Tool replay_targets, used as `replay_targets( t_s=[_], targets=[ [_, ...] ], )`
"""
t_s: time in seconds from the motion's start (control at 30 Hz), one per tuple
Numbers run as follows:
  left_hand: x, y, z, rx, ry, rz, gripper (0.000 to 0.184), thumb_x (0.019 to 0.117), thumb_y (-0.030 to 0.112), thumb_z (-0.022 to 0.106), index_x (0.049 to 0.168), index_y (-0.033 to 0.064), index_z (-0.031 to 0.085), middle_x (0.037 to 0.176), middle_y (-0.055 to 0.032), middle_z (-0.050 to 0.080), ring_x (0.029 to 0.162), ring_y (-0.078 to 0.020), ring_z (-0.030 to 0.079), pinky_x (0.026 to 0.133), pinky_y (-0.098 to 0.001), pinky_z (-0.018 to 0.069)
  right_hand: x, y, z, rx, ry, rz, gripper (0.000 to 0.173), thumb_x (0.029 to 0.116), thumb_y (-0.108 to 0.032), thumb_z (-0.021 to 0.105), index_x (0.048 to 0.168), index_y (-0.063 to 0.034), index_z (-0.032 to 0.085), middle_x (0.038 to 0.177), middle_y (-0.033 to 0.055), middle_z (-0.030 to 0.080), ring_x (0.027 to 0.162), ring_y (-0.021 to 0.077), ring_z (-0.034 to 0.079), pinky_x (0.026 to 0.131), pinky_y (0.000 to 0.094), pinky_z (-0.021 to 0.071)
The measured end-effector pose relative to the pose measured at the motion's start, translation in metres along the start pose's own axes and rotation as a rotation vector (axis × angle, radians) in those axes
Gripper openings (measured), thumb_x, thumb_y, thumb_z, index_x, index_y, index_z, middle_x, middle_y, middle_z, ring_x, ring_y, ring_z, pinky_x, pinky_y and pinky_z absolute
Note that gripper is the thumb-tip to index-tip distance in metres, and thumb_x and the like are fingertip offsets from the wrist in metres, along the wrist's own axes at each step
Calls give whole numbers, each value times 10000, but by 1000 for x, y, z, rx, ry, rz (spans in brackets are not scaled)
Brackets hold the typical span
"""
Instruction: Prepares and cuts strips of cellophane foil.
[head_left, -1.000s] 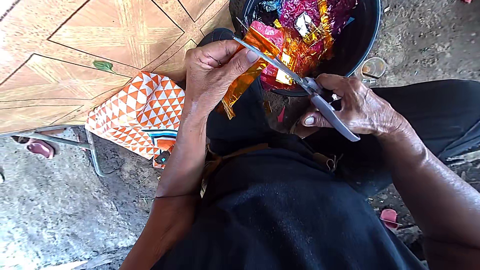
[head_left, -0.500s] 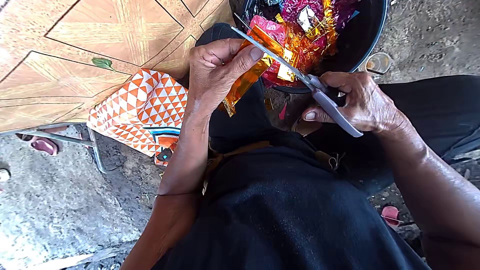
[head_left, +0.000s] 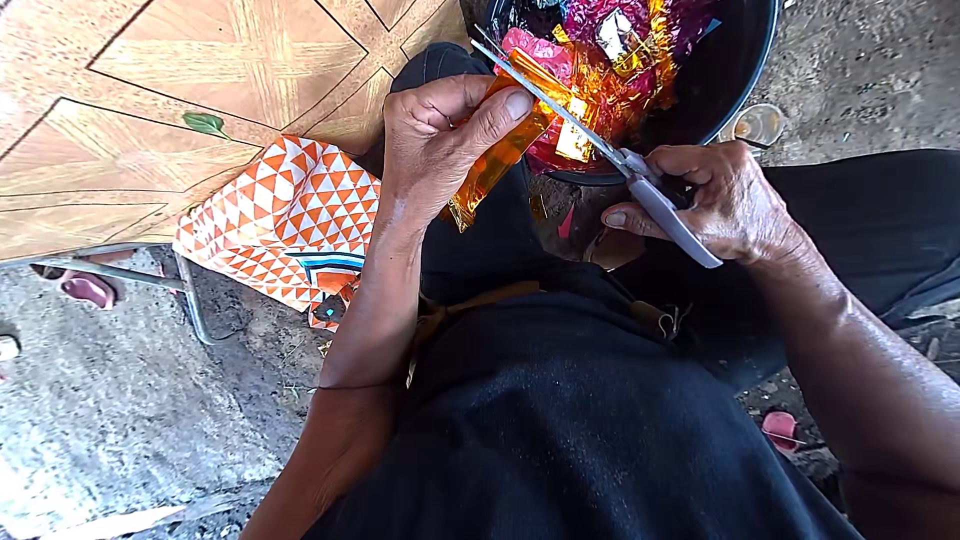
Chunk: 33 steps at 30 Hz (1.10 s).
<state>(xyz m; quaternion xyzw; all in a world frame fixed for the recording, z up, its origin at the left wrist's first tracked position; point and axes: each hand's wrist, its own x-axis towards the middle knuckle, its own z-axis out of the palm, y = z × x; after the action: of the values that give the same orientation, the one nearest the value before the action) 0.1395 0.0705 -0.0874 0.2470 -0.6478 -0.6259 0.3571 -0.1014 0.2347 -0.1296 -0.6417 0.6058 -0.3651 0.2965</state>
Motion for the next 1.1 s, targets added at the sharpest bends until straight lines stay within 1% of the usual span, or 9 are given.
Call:
replay_targets(
  t_s=[0.33, 0.43, 0.5, 0.57, 0.63, 0.73, 0.8, 0.83, 1.1],
  targets=[
    [-1, 0, 2, -20, -3, -19, 55, 967, 17, 667, 983, 8, 719, 883, -33, 758, 780, -158, 753, 679, -339, 663, -2, 1, 3, -11, 41, 4, 371, 883, -445, 688, 706, -138, 576, 601, -86, 495, 532, -50, 428, 480, 179, 303],
    [-3, -2, -4, -53, -105, -32, 107, 963, 39, 678, 1057, -10, 693, 949, -64, 761, 821, -182, 756, 704, -345, 663, -3, 3, 2, -8, 44, 9, 362, 883, -434, 689, 704, -143, 572, 599, -86, 495, 532, -49, 432, 478, 180, 307],
    [-5, -2, -7, -47, -157, -65, 110, 957, 39, 687, 1057, -7, 686, 942, -74, 772, 812, -180, 761, 714, -333, 662, -4, 4, 1, -13, 40, 23, 363, 878, -445, 693, 711, -144, 577, 601, -86, 497, 535, -48, 437, 480, 183, 310],
    [-8, -2, -8, -59, -165, -96, 91, 955, 19, 687, 1043, -3, 692, 923, -76, 780, 798, -177, 768, 712, -322, 665, -5, 4, 0, -5, 21, 43, 385, 869, -491, 706, 724, -156, 583, 606, -98, 496, 537, -56, 436, 481, 176, 313],
    [-10, -1, -7, -84, -150, -126, 79, 957, 10, 682, 1034, -2, 698, 901, -76, 782, 773, -170, 769, 687, -311, 666, -4, 2, -2, -7, -36, 89, 473, 830, -629, 720, 768, -174, 605, 635, -114, 515, 555, -55, 455, 492, 176, 345],
    [-10, -2, -7, -86, -141, -121, 75, 963, 14, 678, 1034, 0, 700, 899, -72, 782, 760, -168, 767, 666, -305, 662, -4, 1, -6, -50, -143, 127, 628, 790, -765, 657, 936, -155, 623, 796, -90, 551, 704, -25, 508, 619, 199, 423],
    [-9, -2, -7, -85, -134, -103, 69, 965, 14, 673, 1028, 15, 700, 902, -63, 783, 757, -162, 766, 661, -301, 660, -6, 3, -8, -38, -183, 134, 697, 787, -781, 642, 1035, -129, 634, 905, -60, 583, 837, -1, 549, 743, 225, 463],
    [-9, -2, -7, -87, -125, -95, 69, 965, 14, 673, 1027, 20, 701, 904, -63, 783, 757, -162, 766, 661, -301, 660, -7, 4, -9, -29, -192, 132, 707, 785, -786, 643, 1051, -130, 635, 920, -62, 588, 861, -4, 555, 763, 220, 467],
    [-6, -6, -3, -83, -81, -67, 63, 956, 0, 677, 1011, 17, 703, 912, -65, 777, 763, -176, 762, 676, -334, 664, -4, 0, -9, -35, -198, 123, 725, 760, -790, 661, 1057, -129, 638, 921, -67, 588, 854, -17, 554, 751, 199, 465]
  ],
)
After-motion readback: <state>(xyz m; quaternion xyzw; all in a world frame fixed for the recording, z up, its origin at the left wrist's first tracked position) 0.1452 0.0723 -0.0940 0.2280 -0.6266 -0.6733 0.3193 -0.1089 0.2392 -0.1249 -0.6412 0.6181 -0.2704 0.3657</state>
